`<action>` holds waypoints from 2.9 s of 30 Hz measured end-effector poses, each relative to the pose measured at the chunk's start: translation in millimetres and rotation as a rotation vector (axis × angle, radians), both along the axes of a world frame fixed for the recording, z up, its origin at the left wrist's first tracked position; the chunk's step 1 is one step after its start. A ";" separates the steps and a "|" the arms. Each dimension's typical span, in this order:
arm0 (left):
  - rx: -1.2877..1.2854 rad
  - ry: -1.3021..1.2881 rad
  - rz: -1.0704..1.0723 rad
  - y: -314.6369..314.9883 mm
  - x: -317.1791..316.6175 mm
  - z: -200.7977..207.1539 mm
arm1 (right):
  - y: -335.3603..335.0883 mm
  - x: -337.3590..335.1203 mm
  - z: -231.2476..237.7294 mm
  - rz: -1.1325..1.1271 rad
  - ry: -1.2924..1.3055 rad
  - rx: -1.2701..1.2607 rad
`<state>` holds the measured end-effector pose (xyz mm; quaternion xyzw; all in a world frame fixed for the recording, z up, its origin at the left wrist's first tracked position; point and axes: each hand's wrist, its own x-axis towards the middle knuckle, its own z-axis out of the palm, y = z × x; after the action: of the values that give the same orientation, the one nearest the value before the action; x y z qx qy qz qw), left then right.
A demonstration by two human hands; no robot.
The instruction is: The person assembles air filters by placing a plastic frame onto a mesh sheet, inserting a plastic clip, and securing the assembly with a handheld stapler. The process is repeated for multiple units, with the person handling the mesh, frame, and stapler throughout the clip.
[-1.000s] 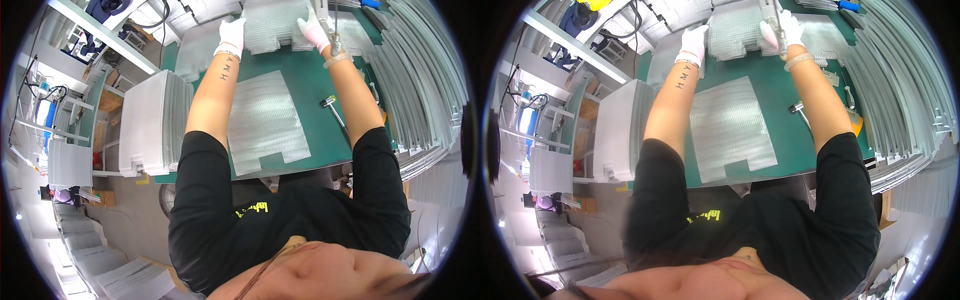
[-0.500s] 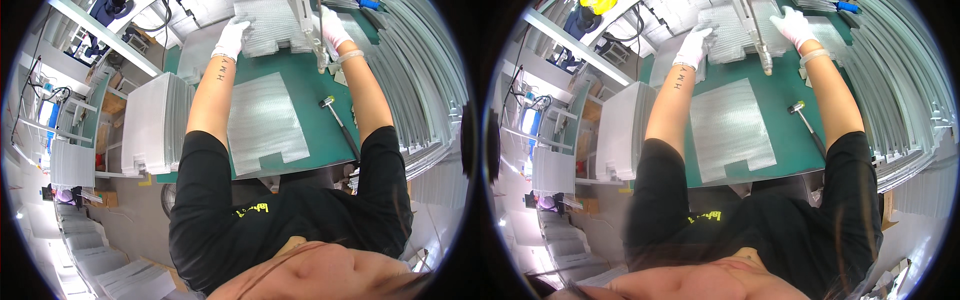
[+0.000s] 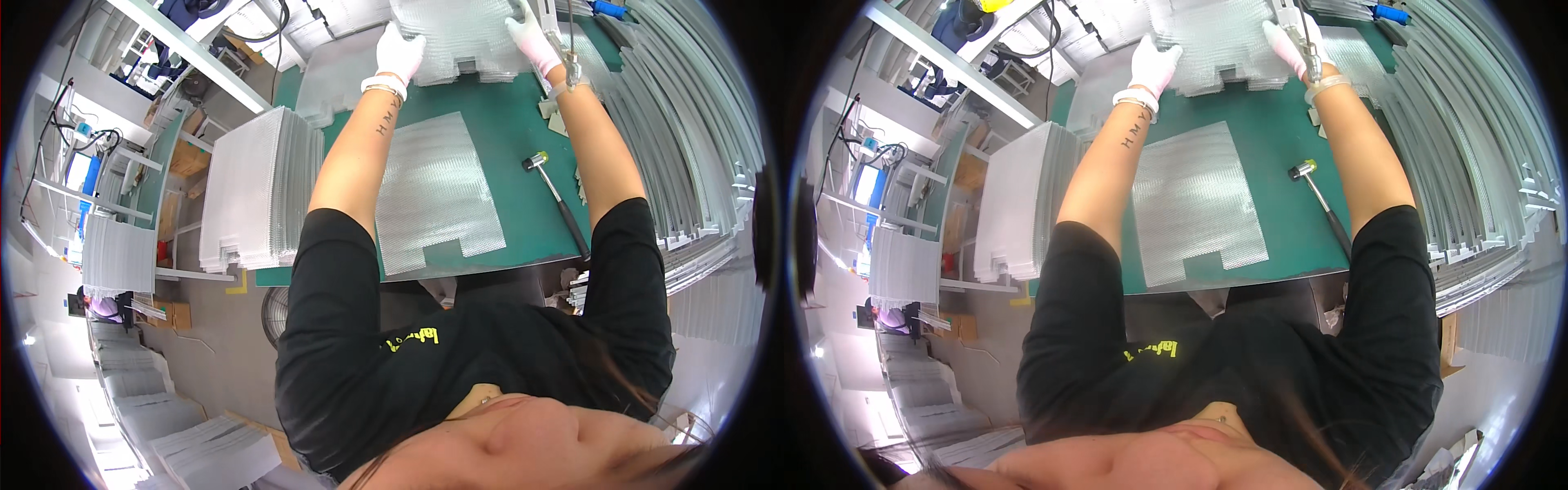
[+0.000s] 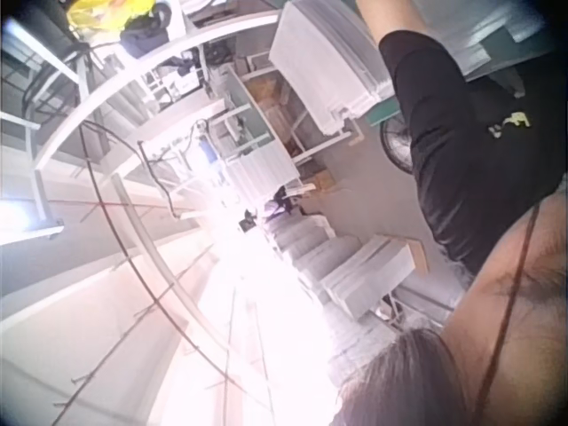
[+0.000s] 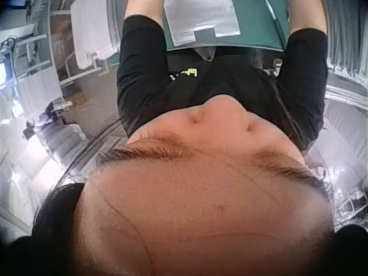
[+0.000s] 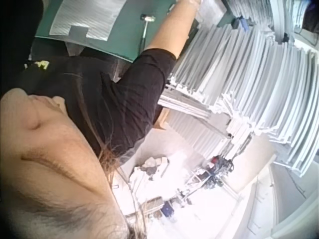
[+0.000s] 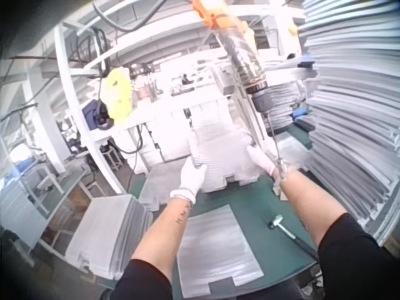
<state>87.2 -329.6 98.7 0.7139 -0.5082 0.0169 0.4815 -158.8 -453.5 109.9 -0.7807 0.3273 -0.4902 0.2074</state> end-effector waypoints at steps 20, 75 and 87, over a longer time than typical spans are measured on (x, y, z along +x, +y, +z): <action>0.051 0.646 -0.027 25.6 32.5 -17.9 | 11.9 -21.6 38.9 0.591 -0.646 0.289; 0.337 -0.140 0.252 330.5 -107.7 -134.8 | 285.1 -80.6 -124.7 0.176 0.389 0.301; 0.456 -0.013 0.241 328.9 -110.4 -127.7 | 288.4 -82.1 -135.8 0.124 0.506 0.185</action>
<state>-23.2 -0.6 -29.1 0.8593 -0.4133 -0.0365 0.2992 -240.9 -165.0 -25.9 -0.8745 0.3638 -0.2342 0.2190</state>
